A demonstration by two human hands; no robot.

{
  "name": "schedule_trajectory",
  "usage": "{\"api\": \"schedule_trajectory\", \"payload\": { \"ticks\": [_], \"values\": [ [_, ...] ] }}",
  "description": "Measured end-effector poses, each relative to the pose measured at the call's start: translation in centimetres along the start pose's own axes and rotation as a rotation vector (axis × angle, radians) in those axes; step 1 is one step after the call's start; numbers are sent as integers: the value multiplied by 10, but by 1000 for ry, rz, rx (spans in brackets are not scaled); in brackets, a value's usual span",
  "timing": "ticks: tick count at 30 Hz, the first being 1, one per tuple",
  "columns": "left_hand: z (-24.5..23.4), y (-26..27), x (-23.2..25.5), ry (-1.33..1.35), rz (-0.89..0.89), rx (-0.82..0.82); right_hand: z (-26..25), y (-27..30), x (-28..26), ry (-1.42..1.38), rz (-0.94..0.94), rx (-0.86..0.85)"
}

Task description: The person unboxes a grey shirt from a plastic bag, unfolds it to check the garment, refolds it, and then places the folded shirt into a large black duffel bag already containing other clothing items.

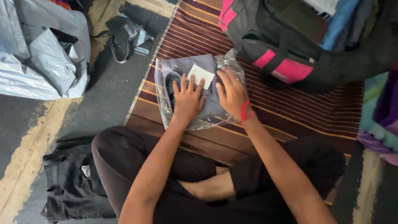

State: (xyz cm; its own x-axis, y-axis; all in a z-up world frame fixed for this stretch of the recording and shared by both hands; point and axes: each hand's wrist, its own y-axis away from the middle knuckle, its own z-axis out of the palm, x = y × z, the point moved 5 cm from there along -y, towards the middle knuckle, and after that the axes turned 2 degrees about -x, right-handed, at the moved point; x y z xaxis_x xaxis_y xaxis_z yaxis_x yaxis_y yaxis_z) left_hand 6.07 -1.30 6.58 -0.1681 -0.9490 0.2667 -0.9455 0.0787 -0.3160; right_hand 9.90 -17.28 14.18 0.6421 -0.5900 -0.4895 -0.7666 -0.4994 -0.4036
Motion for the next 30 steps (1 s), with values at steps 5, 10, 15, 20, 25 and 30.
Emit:
{"api": "schedule_trajectory", "payload": {
  "ticks": [5,10,15,20,25,30],
  "values": [
    [-18,-2,-4,202,-82,50,64,-4,19,8,-74,-34],
    [-25,-7,-8,298,-122,110,68,-2,33,-148,1,4],
    [-24,-11,-8,390,-119,80,72,-3,55,-232,187,75],
    [-23,-11,-8,452,-93,77,73,-4,67,-527,361,217],
    [-5,-6,-15,537,-98,119,26,-12,3,-189,53,308],
    [22,-2,-32,853,-171,161,24,-13,-40,-73,-190,84]
  ]
}}
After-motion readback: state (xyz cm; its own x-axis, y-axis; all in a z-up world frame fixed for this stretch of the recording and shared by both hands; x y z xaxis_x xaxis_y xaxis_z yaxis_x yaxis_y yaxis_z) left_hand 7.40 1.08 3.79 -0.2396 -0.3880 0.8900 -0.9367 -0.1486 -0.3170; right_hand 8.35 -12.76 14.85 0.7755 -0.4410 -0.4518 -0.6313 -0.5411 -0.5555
